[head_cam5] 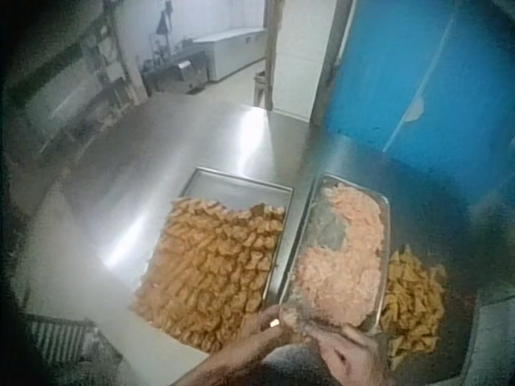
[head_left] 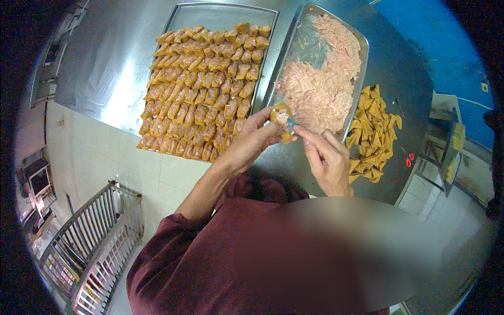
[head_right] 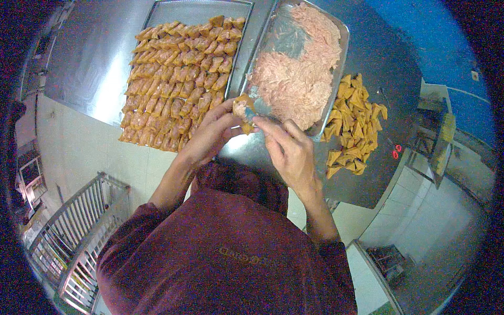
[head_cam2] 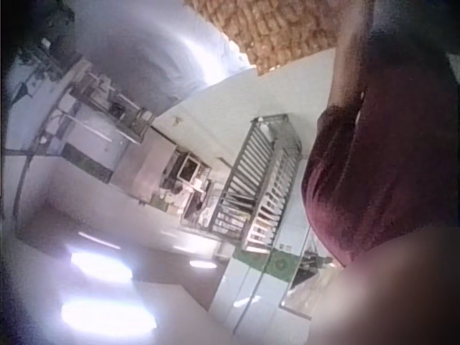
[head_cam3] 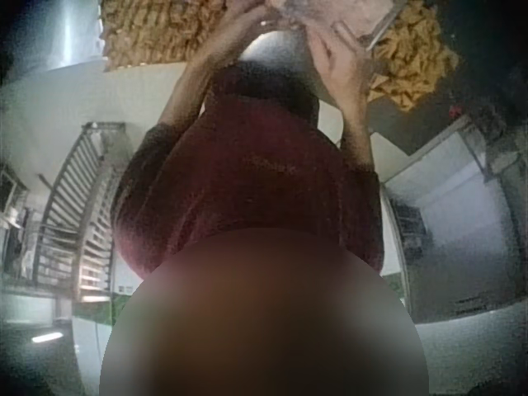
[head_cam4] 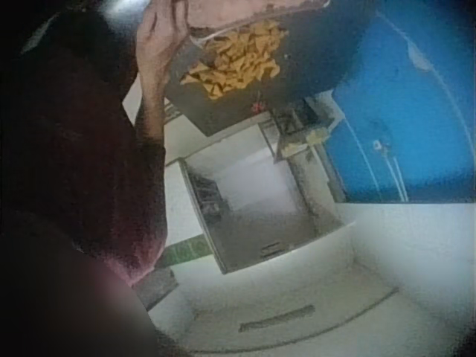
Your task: The person repeatedly picks triangular pasta shells, scoops a pink filling from a metal tray with a small spatula, places the filling into each shell, and arranges the filled shells in rows on a second tray. The process continues throughout the clip with consistent hand movements and tool use.
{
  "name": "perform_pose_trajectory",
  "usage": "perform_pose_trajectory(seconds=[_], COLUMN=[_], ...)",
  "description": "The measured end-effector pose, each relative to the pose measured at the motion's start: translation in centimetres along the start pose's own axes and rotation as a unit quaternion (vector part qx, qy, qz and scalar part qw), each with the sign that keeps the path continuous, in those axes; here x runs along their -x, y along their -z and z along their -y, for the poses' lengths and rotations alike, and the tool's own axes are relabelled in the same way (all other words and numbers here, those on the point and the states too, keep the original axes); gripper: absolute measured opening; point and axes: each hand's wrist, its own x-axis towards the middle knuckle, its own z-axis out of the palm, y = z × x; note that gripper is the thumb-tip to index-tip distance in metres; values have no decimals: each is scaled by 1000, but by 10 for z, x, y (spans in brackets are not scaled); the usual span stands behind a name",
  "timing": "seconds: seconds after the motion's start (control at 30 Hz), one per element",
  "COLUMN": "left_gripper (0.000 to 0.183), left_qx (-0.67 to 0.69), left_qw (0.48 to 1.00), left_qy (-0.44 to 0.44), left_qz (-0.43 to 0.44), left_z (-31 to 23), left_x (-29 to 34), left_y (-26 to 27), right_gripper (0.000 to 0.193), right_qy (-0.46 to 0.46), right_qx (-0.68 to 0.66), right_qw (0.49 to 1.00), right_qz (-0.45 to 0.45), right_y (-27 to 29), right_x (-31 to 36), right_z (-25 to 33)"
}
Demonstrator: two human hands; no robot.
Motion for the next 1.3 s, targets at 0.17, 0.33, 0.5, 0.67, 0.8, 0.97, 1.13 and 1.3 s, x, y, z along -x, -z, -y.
perform_pose_trajectory(seconds=[0.17,0.33,0.5,0.67,0.8,0.97,1.13,1.3], left_gripper=[50,58,69,78,80,79,77,70], left_qx=[77,-23,-65,-59,-51,8,41,66], left_qw=[997,999,997,995,995,998,997,989], left_qy=[9,-4,15,82,79,54,27,-68], left_qz=[-15,-31,-38,23,26,5,-53,-117], left_z=[-11,-12,-18,-23,-24,-23,-24,-14], left_x=[14,20,24,28,27,25,22,10], left_y=[-11,-13,-16,-18,-18,-26,-38,-44], right_gripper=[38,47,48,51,57,51,54,54], right_qy=[25,34,101,165,170,130,114,116], right_qx=[32,61,68,123,125,66,72,59], right_qw=[999,994,990,973,976,989,990,991], right_qz=[28,88,69,100,57,36,33,40], right_y=[13,43,54,57,57,48,43,32], right_x=[3,6,6,-2,-1,0,5,10], right_z=[15,35,40,25,21,26,37,45])
